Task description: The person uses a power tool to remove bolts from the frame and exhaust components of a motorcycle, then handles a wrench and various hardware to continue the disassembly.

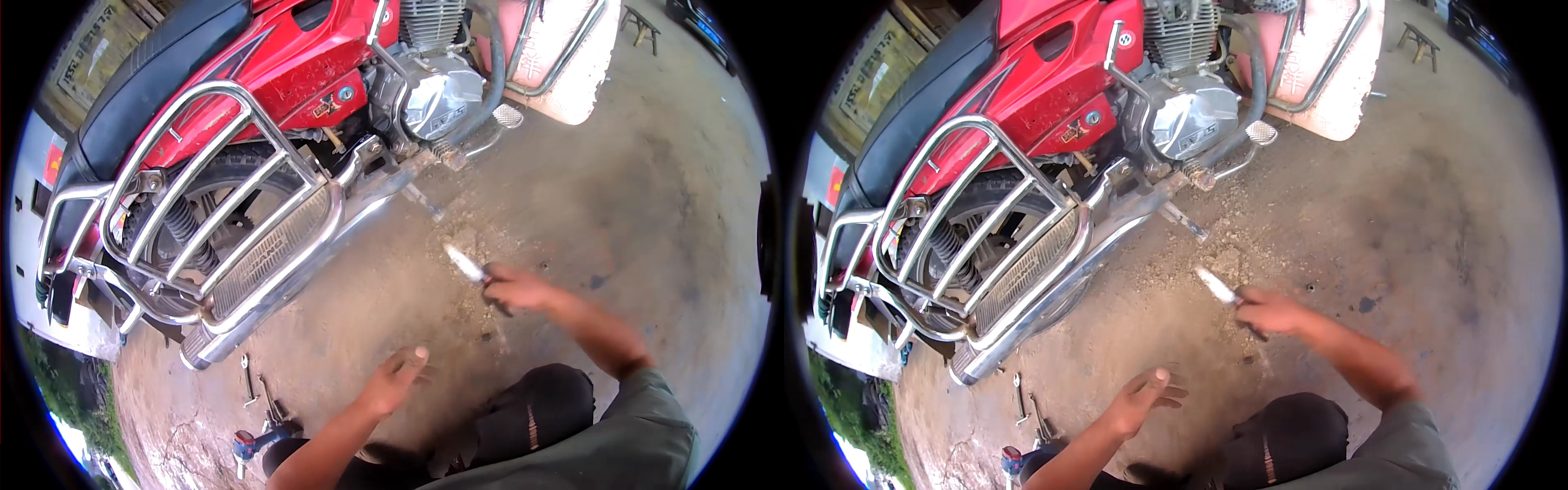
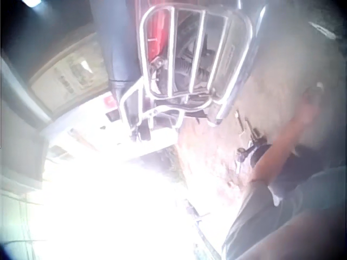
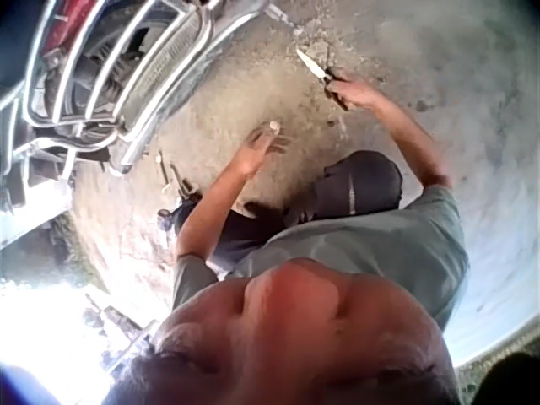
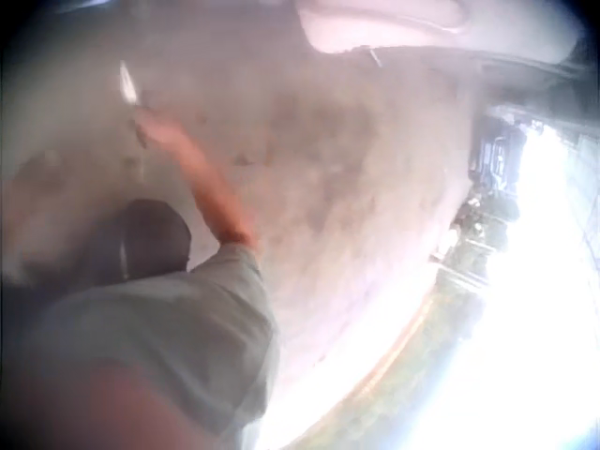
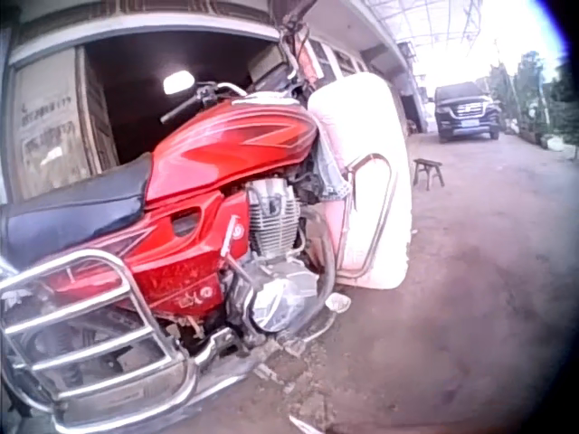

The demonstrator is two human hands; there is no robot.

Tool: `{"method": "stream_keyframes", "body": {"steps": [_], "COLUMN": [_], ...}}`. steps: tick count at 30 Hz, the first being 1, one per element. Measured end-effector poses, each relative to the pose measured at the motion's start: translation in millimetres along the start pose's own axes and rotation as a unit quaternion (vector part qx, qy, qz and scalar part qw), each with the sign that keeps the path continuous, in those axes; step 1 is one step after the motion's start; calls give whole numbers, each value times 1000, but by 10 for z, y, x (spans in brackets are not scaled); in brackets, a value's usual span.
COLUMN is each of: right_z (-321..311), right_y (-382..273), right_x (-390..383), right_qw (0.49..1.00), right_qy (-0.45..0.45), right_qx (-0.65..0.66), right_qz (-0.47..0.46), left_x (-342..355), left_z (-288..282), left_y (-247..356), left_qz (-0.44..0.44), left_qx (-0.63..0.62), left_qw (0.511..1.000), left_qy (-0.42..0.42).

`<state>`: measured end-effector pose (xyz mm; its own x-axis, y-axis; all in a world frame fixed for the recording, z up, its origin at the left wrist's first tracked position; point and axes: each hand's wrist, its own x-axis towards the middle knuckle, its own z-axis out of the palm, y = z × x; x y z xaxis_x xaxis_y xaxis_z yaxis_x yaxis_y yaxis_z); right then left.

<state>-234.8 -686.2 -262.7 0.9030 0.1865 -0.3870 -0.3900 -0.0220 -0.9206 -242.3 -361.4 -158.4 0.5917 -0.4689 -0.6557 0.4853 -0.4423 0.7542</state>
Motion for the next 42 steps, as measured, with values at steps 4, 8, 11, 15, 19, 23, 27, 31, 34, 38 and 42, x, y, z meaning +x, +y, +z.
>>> {"method": "stream_keyframes", "body": {"steps": [4, 8, 11, 15, 19, 23, 27, 31, 34, 38, 42], "right_z": [1102, 1741, 2036, 2390, 2579, 2628, 2761, 3000, 3059, 3180, 3014], "right_y": [-1501, -1737, -1944, -2081, -2231, -2349, -2514, -2222, -2051, -2603, -3912], "right_x": [-305, -121, -28, 3, 113, 207, 137, 125, -35, -213, 28], "right_qw": [956, 908, 889, 886, 900, 876, 865, 847, 880, 923, 778], "right_qy": [-211, -231, -286, -283, -319, -417, -493, -527, -464, -320, -23], "right_qx": [-175, -179, -176, -131, -105, -48, -40, 53, 54, 50, -183], "right_qz": [-105, -300, -310, -344, -277, -239, -90, -46, -81, -206, -600], "left_x": [-243, -471, -694, -972, -1117, -1255, -1478, -1803, -1916, -2192, -2296], "left_z": [-58, -188, -391, -638, -793, -876, -1095, -1353, -1495, -2054, -3037], "left_y": [185, 296, 359, 402, 498, 564, 448, 431, 420, 14, -804], "left_qz": [178, 302, 331, 371, 392, 379, 341, 246, 215, 407, 406], "left_qx": [-194, -244, -300, -308, -322, -181, -96, -183, -98, 110, -146], "left_qw": [964, 919, 886, 859, 834, 862, 900, 950, 972, 876, 760], "left_qy": [-18, 72, 127, 170, 216, 282, 254, 66, -4, 235, 486]}}
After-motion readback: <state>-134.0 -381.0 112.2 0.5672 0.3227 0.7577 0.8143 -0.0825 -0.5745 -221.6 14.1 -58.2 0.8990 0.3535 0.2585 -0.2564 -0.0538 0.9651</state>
